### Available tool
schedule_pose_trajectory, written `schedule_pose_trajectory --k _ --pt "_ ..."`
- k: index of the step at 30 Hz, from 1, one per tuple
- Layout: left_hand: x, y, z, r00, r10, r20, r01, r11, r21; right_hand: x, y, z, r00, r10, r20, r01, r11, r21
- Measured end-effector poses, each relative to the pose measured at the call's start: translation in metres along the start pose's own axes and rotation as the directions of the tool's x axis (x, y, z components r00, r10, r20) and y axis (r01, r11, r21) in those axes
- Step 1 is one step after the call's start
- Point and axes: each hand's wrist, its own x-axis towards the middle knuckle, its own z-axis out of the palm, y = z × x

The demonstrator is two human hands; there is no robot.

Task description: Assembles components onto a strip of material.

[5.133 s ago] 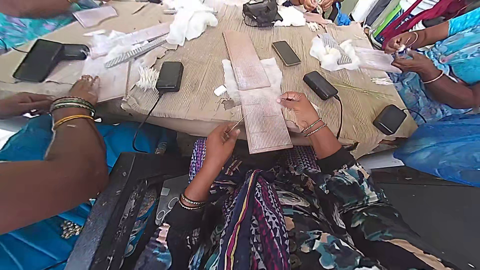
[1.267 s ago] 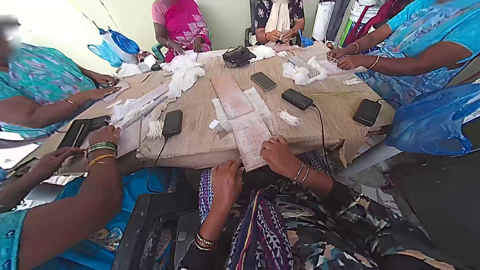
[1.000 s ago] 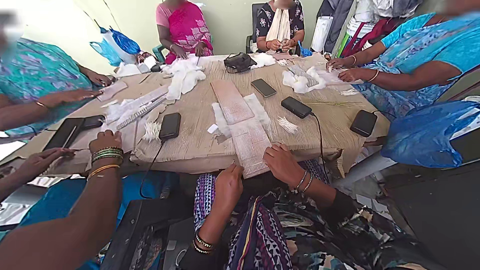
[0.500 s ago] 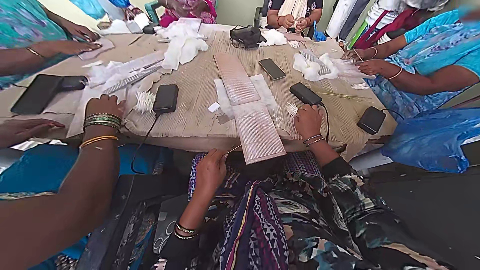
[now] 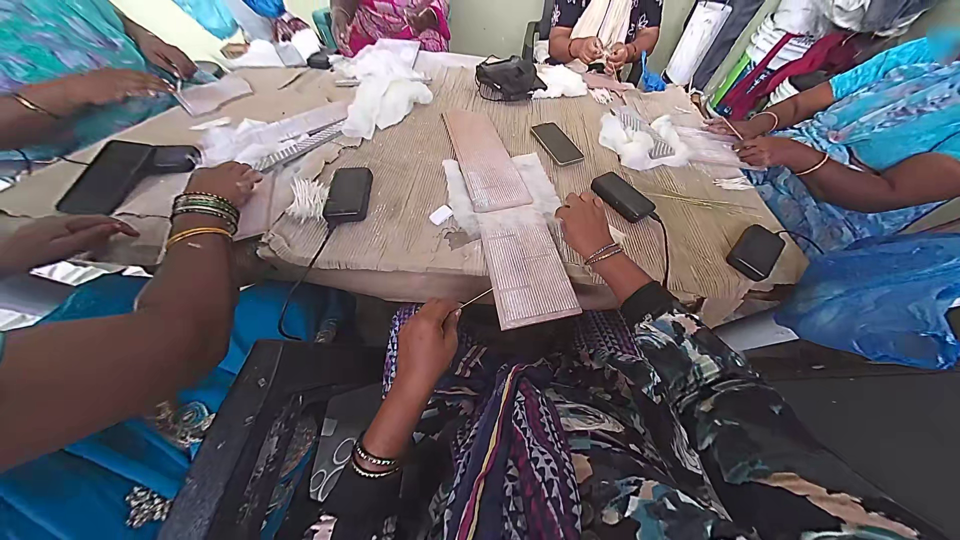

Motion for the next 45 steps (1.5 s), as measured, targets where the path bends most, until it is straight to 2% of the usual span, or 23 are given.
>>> schedule_pose_trajectory --k 3,5,7,9,11,13,15,16,17,19,21,24,27,31,35,40,43,45 --pt "-0.001 -0.003 -0.001 1.0 -0.011 -0.008 0.011 1.0 0.003 -0.008 0.009 -0.006 0.998 0.024 -0.051 -0.022 0.998 0.051" --pt "-0.001 -0.005 0.0 1.0 -0.015 -0.006 0.015 1.0 -0.004 -0.016 0.019 -0.016 0.991 0.104 -0.078 -0.092 0.986 0.139" --pt "0.0 -0.006 0.002 1.0 -0.007 -0.007 0.007 1.0 -0.011 -0.03 0.032 -0.029 0.978 0.19 -0.089 -0.157 0.945 0.288" --pt "0.002 -0.004 0.005 1.0 0.004 0.005 -0.003 1.0 -0.018 -0.045 0.047 -0.042 0.955 0.283 -0.086 -0.21 0.854 0.476" --pt "0.003 0.002 0.008 1.0 0.015 0.015 -0.014 0.999 -0.04 -0.057 0.057 -0.054 0.919 0.392 -0.041 -0.254 0.669 0.698" --pt "0.004 0.008 0.011 1.0 0.01 0.023 -0.008 0.996 -0.089 -0.066 0.059 -0.065 0.897 0.441 0.027 -0.221 0.395 0.892" --pt "0.007 0.013 0.01 0.998 -0.041 0.057 0.051 0.978 -0.202 -0.071 0.054 -0.073 0.931 0.349 0.105 -0.162 0.137 0.977" --pt "0.01 0.016 0.01 0.994 -0.079 0.081 0.1 0.951 -0.294 -0.074 0.047 -0.076 0.954 0.267 0.137 -0.156 0.049 0.987" --pt "0.015 0.021 0.009 0.988 -0.118 0.103 0.151 0.897 -0.416 -0.076 0.038 -0.078 0.972 0.173 0.16 -0.16 -0.011 0.987" --pt "0.024 0.035 0.006 0.975 -0.163 0.153 0.224 0.719 -0.658 -0.077 0.014 -0.077 0.979 0.021 0.205 -0.203 -0.056 0.978" --pt "0.035 0.049 0.003 0.969 -0.133 0.206 0.244 0.61 -0.754 -0.075 -0.008 -0.071 0.961 -0.093 0.259 -0.264 -0.053 0.963" --pt "0.051 0.065 0.006 0.95 -0.027 0.31 0.265 0.594 -0.76 -0.071 -0.03 -0.064 0.93 -0.176 0.323 -0.333 -0.027 0.943" --pt "0.066 0.069 0.017 0.913 0.009 0.408 0.333 0.562 -0.757 -0.066 -0.039 -0.06 0.921 -0.202 0.334 -0.339 0.012 0.941" --pt "0.073 0.065 0.038 0.904 -0.053 0.423 0.394 0.487 -0.78 -0.06 -0.037 -0.048 0.926 -0.172 0.335 -0.33 0.059 0.942" --pt "0.074 0.062 0.042 0.919 -0.19 0.346 0.391 0.545 -0.741 -0.054 -0.03 -0.041 0.928 -0.098 0.361 -0.35 0.113 0.93" --pt "0.075 0.059 0.042 0.931 -0.239 0.277 0.365 0.653 -0.663 -0.049 -0.034 -0.036 0.929 -0.042 0.368 -0.357 0.165 0.92" --pt "0.076 0.058 0.045 0.932 -0.26 0.252 0.362 0.67 -0.648 -0.043 -0.032 -0.032 0.929 -0.025 0.37 -0.354 0.239 0.904" --pt "0.076 0.056 0.048 0.935 -0.272 0.228 0.355 0.75 -0.558 -0.041 -0.03 -0.026 0.933 -0.015 0.36 -0.334 0.336 0.881"
